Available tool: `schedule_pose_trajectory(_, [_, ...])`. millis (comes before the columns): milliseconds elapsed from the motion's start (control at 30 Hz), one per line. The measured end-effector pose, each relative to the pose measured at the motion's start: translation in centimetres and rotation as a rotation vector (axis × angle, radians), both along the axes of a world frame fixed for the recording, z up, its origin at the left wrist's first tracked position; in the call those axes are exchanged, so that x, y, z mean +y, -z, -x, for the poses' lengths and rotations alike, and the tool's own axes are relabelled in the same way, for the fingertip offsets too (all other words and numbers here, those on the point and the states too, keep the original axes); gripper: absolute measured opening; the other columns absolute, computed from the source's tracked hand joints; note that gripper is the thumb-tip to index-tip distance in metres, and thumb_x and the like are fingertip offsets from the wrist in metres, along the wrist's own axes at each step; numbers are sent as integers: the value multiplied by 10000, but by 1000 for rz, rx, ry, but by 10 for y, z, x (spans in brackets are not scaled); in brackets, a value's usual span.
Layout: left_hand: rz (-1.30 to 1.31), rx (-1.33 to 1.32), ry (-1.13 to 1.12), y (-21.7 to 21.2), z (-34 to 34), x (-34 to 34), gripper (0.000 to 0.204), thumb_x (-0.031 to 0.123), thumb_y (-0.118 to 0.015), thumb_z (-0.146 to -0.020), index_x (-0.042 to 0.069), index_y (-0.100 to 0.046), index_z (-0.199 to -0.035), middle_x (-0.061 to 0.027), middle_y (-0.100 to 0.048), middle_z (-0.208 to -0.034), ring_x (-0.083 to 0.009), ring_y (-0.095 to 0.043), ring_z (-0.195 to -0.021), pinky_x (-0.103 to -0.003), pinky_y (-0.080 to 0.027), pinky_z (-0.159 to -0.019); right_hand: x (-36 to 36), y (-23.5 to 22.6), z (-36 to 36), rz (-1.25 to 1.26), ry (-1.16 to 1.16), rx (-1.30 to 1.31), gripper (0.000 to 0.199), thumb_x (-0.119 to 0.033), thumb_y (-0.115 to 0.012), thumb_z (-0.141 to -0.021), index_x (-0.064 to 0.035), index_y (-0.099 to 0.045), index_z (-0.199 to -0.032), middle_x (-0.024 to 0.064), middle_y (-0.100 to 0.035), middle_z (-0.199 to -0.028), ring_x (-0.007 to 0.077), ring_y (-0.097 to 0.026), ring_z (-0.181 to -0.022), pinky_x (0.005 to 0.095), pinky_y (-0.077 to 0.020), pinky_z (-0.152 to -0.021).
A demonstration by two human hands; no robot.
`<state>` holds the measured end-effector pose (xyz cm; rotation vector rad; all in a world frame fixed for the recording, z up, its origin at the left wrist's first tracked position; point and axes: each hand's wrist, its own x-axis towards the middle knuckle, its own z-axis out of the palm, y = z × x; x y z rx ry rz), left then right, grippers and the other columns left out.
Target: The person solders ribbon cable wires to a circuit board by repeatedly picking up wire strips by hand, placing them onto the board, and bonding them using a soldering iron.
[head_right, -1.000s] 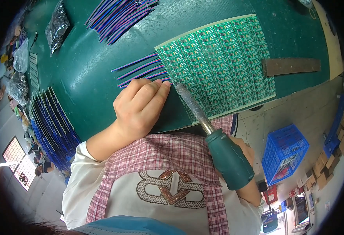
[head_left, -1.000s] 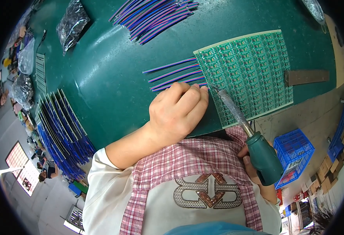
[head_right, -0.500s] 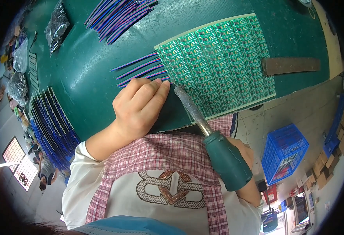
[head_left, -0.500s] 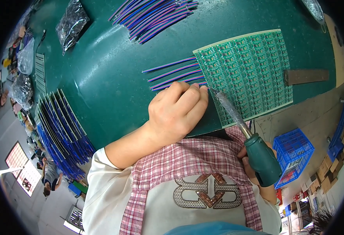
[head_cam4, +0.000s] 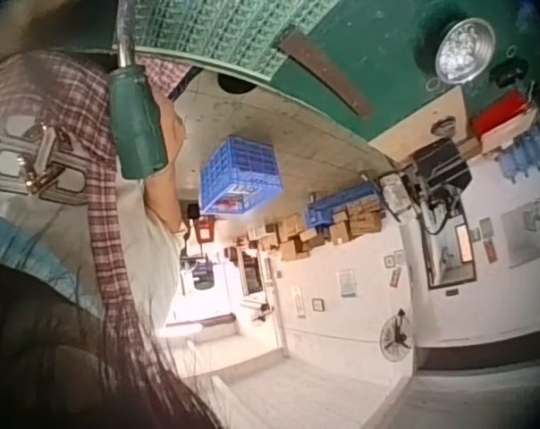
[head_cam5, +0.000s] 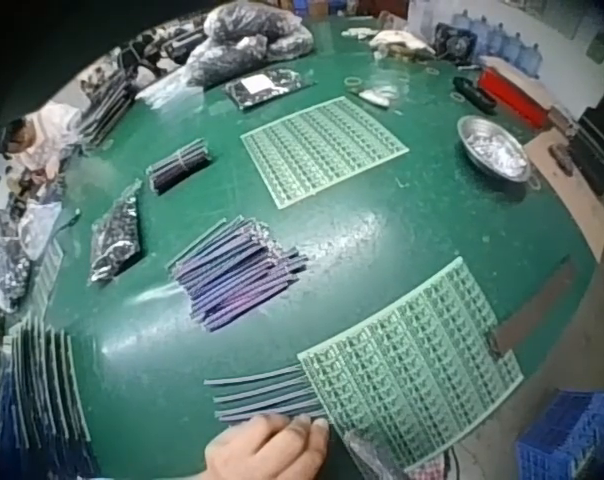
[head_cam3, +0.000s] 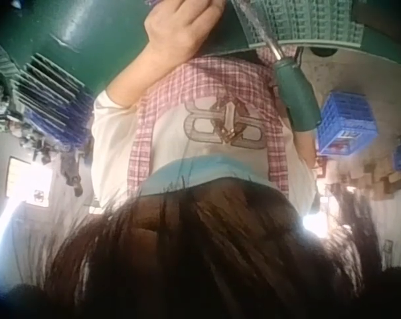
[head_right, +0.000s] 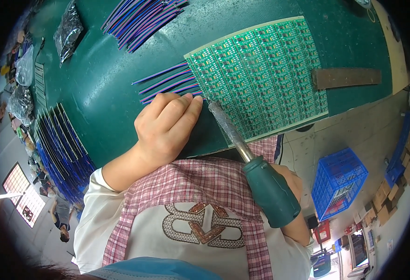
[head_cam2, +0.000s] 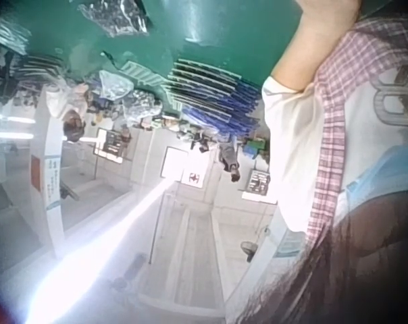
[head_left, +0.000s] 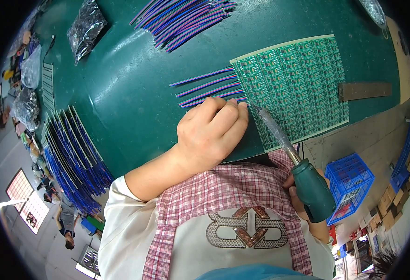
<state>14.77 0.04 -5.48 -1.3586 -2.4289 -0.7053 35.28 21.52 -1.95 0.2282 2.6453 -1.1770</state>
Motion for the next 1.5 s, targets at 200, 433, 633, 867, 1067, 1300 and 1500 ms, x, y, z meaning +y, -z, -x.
schedule_pose_trajectory(200, [11,7,3,1,0,0,303,36,-706,-618,-6,-724,-918,-46,-635,-822,-175,-628,-738,-273,-510,-565,0,2,4,28,1,44,364,-233,-806,-715,-132,-675,-1038,67,-673,-877,262,-672,-693,380,-515,-607])
schedule_pose_trajectory(433, [23,8,5,-1,0,-1,306,45,-702,-619,-4,-724,-921,-46,-634,-823,-173,-626,-739,-273,-511,-566,-1,-9,11,15,-43,50,343,-221,-799,-715,-142,-681,-1027,60,-673,-910,262,-668,-707,387,-512,-612])
schedule_pose_trajectory(633, [24,15,7,-1,0,0,295,45,-702,-628,-4,-724,-919,-47,-634,-829,-172,-626,-739,-273,-517,-579,1,-2,-3,-70,-47,10,366,-240,-805,-708,-140,-673,-1035,62,-668,-925,275,-664,-705,400,-508,-635])
schedule_pose_trajectory(867, [46,16,14,-3,0,-1,293,49,-706,-634,2,-721,-924,-45,-640,-846,-170,-629,-747,-274,-518,-581,2,0,-1,-52,-71,38,399,-261,-815,-697,-123,-661,-1038,66,-668,-924,278,-672,-702,382,-513,-616])
schedule_pose_trajectory(1067, [34,31,27,0,2,-1,288,57,-705,-636,7,-720,-920,-46,-644,-851,-172,-631,-750,-275,-518,-580,-1,-5,4,-59,-43,61,313,-237,-797,-712,-126,-678,-979,43,-674,-877,250,-672,-669,365,-524,-613])
schedule_pose_trajectory(1300, [36,16,35,-1,2,-4,285,58,-703,-628,11,-722,-908,-48,-645,-853,-173,-628,-747,-275,-516,-578,-4,-12,10,40,2,-64,259,-188,-784,-702,-171,-718,-952,45,-679,-876,239,-670,-686,369,-522,-604])
schedule_pose_trajectory(1500, [9,28,38,2,3,-2,280,68,-710,-624,15,-725,-898,-45,-645,-852,-168,-625,-742,-272,-509,-572,-4,-8,9,25,24,5,173,-133,-727,-739,-95,-689,-904,66,-681,-830,227,-636,-693,350,-495,-633])
